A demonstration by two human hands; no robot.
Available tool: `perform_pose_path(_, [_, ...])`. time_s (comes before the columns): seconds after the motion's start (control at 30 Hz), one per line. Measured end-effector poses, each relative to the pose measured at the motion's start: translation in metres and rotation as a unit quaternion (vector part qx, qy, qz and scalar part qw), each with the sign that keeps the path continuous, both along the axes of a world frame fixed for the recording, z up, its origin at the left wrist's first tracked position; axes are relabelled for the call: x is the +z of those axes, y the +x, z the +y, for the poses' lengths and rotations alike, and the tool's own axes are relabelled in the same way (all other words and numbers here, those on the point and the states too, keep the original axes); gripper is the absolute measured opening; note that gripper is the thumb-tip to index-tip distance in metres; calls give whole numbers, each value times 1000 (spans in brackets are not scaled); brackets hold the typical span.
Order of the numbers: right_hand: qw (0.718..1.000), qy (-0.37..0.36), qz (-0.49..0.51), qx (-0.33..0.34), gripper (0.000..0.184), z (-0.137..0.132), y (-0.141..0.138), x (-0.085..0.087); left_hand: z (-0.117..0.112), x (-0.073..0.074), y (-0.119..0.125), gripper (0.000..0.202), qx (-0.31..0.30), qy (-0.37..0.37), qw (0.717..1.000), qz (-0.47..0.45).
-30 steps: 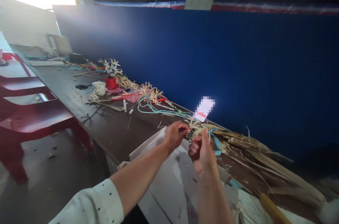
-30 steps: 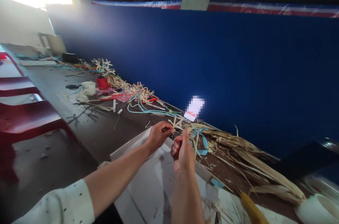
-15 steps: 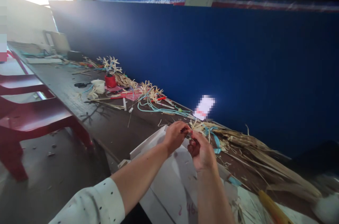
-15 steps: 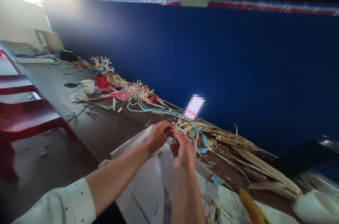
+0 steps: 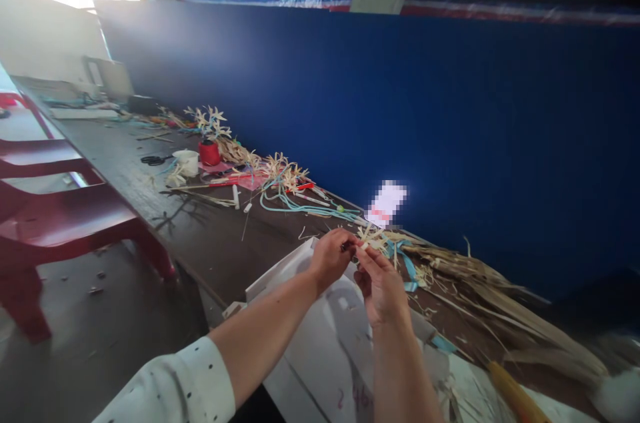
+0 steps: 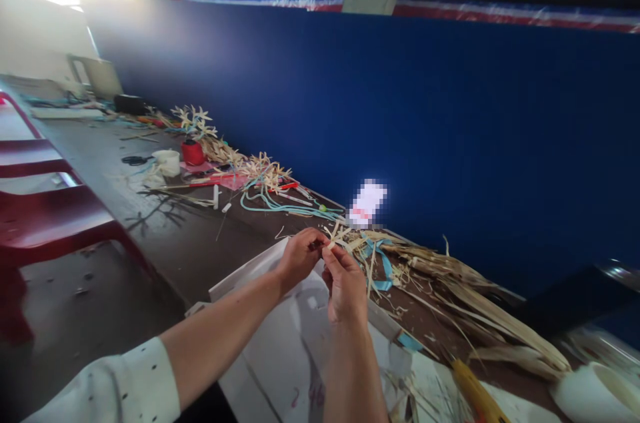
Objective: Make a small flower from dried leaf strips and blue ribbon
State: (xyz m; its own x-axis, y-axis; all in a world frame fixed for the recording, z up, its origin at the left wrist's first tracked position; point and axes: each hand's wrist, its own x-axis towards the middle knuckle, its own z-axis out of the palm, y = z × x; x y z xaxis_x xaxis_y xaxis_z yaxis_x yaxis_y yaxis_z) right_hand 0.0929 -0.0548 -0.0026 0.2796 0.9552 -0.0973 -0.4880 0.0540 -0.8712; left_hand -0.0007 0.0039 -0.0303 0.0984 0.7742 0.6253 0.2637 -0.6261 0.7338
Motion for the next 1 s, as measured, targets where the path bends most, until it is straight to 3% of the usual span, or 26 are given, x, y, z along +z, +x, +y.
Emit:
perform_pose_path(0.6, [1000, 2, -10, -10, 36, 0, 1, 0, -3, 3, 1, 9, -12, -12, 1000, -14])
perform_pose_path(0.8, [999, -11, -31, 23, 38, -3, -1, 2, 2, 1, 3, 11, 15, -68, 996, -50])
perform_pose_path(1.0, [994, -32, -28, -101, 44, -1, 1, 6, 5, 1, 2, 6, 32, -88, 994, -57])
